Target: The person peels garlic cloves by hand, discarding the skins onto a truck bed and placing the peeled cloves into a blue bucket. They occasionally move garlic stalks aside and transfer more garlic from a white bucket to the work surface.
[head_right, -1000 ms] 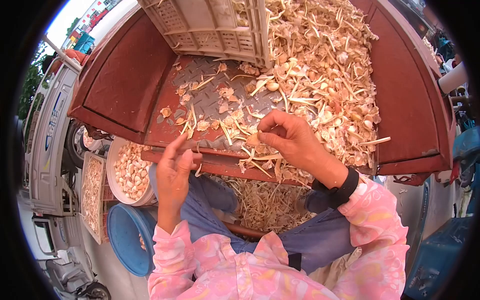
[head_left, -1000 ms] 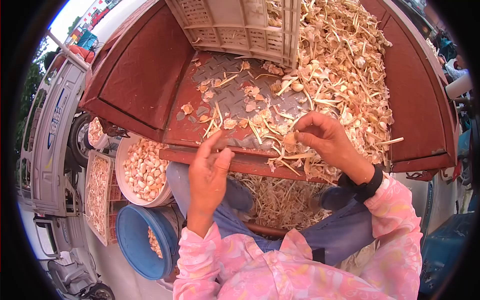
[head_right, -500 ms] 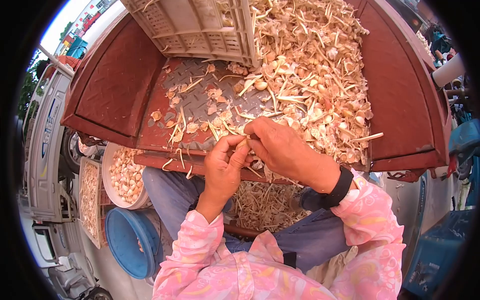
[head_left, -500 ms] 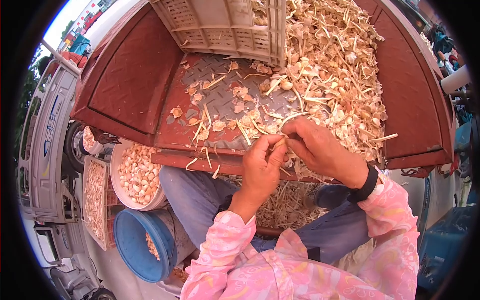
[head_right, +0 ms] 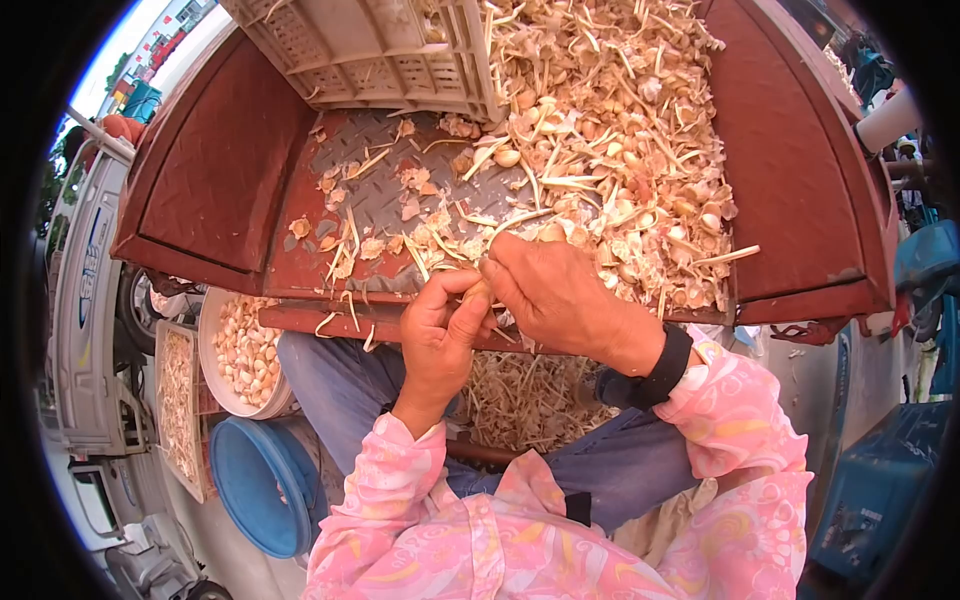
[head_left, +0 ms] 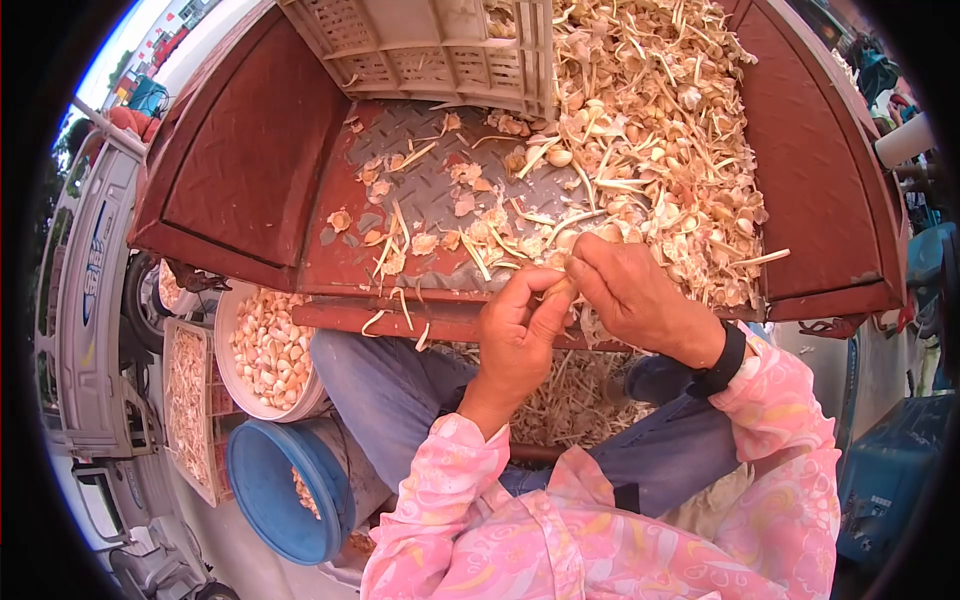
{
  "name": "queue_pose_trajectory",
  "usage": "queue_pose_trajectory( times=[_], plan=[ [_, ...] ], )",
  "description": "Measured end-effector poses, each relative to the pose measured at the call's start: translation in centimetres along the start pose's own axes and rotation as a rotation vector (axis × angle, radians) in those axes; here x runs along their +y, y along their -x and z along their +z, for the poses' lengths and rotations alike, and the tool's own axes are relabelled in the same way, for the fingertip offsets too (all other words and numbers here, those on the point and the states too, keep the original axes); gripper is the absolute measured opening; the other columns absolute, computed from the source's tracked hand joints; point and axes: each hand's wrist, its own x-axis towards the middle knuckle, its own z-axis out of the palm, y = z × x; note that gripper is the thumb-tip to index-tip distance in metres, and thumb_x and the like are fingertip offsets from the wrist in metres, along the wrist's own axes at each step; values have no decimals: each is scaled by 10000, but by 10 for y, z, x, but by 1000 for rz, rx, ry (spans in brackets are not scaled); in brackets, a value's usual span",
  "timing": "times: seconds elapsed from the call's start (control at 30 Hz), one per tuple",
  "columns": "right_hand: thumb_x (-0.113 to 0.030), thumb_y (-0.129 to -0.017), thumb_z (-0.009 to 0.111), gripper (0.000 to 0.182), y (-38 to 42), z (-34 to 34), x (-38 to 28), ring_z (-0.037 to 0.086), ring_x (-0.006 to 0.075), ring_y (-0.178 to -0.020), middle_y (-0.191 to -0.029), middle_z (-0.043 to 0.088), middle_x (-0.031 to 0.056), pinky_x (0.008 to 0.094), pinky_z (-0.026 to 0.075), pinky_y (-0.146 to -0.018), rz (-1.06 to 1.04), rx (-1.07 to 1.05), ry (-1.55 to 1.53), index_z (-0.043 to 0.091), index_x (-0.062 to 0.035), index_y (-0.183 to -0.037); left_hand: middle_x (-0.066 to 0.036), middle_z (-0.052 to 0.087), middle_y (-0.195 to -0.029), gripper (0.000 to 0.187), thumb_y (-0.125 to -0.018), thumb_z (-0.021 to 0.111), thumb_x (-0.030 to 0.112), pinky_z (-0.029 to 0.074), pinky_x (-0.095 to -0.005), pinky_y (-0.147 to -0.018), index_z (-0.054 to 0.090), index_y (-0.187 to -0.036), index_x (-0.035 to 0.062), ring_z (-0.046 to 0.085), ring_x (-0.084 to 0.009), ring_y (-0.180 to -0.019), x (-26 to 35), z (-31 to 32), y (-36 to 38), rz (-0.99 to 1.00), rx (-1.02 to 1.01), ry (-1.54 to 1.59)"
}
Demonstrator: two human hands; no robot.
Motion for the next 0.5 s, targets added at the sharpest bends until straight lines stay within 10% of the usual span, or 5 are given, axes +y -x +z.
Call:
queue_pose_trajectory(
  times=[0.13, 0.23, 0.27, 0.5],
  plan=[
    [-223, -973, 437, 311, -12, -17, 7, 360, 154, -562, -595, 392, 62, 301, 361, -531, 324, -14, -615, 446, -12, -744, -95, 604, -898, 164, -901, 575, 101, 466, -200, -599, 562, -1024, -8, 553, -86, -683, 34, -1, 16, 18, -187, 187],
    [-171, -907, 522, 181, -21, -23, 26, 516, 202, -617, -657, 486, 95, 329, 418, -586, 319, -17, -180, 521, -26, -799, -251, 577, -944, 185, -875, 542, -31, 496, -370, -668, 554, -1040, -114, 609, -326, -781, 92, 11, 25, 348, -779, 515],
    [-157, -885, 536, 147, -21, -18, 30, 541, 226, -662, -697, 509, 102, 344, 431, -609, 211, -38, -63, 534, -30, -811, -165, 553, -900, 151, -917, 504, 90, 479, -343, -675, 544, -938, -54, 582, -307, -800, 102, 17, 32, 380, -881, 547],
    [-152, -794, 606, 157, -22, -9, 32, 607, 318, -820, -862, 596, 115, 414, 477, -704, 152, -272, 387, 596, -63, -923, -166, 551, -843, 181, -938, 464, 49, 463, -315, -589, 602, -935, -68, 566, -274, -711, 112, 56, 65, 503, -674, 983]
  ],
)
